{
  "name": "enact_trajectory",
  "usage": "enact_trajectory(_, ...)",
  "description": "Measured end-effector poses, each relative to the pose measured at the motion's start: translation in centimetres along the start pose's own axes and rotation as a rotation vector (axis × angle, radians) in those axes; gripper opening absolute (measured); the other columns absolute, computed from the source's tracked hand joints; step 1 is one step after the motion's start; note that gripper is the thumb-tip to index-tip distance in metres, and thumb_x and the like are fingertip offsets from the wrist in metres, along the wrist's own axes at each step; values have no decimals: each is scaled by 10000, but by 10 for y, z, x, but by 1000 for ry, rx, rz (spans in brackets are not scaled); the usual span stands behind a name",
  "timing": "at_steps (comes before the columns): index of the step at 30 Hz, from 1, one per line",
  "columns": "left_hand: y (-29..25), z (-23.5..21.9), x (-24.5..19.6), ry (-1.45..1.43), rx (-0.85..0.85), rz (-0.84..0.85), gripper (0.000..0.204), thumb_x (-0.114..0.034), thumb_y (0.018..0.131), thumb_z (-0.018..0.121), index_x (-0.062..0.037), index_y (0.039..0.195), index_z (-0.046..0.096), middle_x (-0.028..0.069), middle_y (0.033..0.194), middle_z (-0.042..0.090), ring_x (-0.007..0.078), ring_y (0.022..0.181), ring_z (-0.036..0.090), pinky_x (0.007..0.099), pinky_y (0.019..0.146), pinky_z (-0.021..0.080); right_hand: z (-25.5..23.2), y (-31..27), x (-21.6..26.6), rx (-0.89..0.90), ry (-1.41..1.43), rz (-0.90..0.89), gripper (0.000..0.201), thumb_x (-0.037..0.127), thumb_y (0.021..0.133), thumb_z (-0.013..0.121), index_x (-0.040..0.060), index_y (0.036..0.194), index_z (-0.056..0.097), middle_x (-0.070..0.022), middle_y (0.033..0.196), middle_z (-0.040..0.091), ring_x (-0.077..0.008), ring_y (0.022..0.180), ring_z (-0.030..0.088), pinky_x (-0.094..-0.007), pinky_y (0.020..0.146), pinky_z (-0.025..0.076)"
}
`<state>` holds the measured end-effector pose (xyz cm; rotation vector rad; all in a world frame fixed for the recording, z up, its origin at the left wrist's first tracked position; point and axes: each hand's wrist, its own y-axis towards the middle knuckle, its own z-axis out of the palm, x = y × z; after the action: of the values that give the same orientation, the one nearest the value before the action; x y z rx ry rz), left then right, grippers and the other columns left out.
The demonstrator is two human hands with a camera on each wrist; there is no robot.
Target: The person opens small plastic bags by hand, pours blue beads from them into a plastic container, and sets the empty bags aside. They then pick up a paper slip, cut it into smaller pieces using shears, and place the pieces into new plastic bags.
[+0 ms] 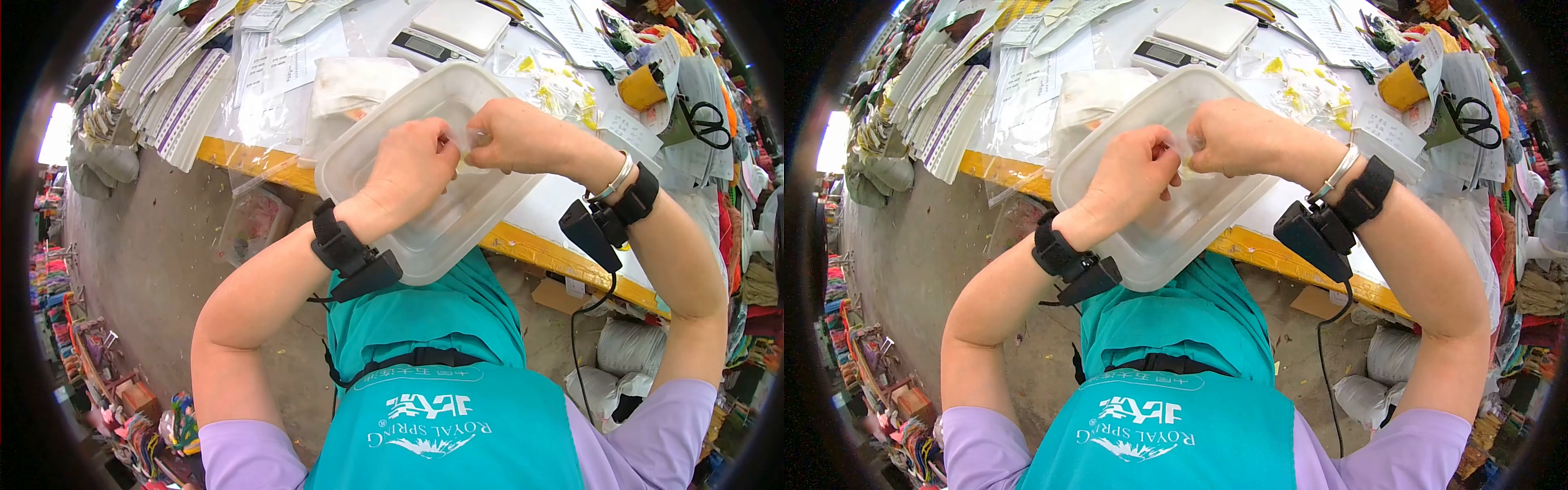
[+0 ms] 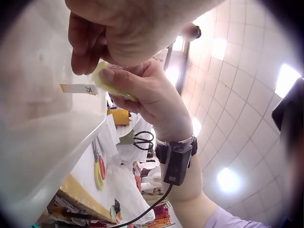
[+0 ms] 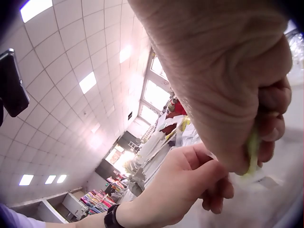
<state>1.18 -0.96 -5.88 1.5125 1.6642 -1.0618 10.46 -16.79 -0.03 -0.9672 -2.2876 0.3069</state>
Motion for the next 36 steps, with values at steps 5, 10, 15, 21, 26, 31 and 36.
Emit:
enact_trajectory(5,-1,0,-2,-65,7,-9,160,-84,950,540,44,919,632,79,765,687,133,634,677,277,564,547,5,2,-5,-88,-133,-39,199,185,787,667,-2,828,720,-215,741,701,-367,735,701,-447,704,564)
enact_trajectory(10,-2,0,-3,-91,9,-22,157,-80,948,539,43,918,633,79,753,686,131,619,669,276,557,541,8,0,-9,-116,-154,-90,223,182,772,672,5,898,724,-239,837,707,-411,833,690,-473,756,556)
enact_trajectory(15,-1,-1,-6,-115,6,-31,161,-78,948,535,46,913,633,80,739,684,131,605,663,276,550,536,9,-2,-8,-145,-129,-97,254,190,770,680,-2,933,715,-245,861,704,-417,868,689,-476,773,551)
enact_trajectory(21,-1,1,-1,-126,-2,-4,165,-75,951,537,50,926,642,76,735,683,129,597,660,273,553,542,11,-5,-13,-136,-39,-121,252,174,769,670,-17,933,676,-264,813,663,-427,796,647,-470,729,527)
enact_trajectory(26,-1,0,-4,-113,15,-27,164,-79,957,549,51,947,648,72,742,685,124,612,665,271,556,546,12,-4,-15,-148,-106,-112,260,199,780,671,30,974,711,-232,875,708,-421,885,687,-486,778,554)
enact_trajectory(31,0,1,-3,-151,12,-20,170,-89,970,551,50,944,645,74,757,685,121,613,659,272,555,546,12,-7,-13,-168,-124,-90,255,208,787,674,41,977,709,-217,876,712,-418,888,688,-487,782,557)
enact_trajectory(36,0,1,-5,-150,11,-18,175,-97,977,550,47,940,643,74,756,684,118,613,657,270,554,542,14,-7,-14,-200,-99,-84,251,206,788,671,34,969,703,-218,873,710,-417,881,687,-489,774,555)
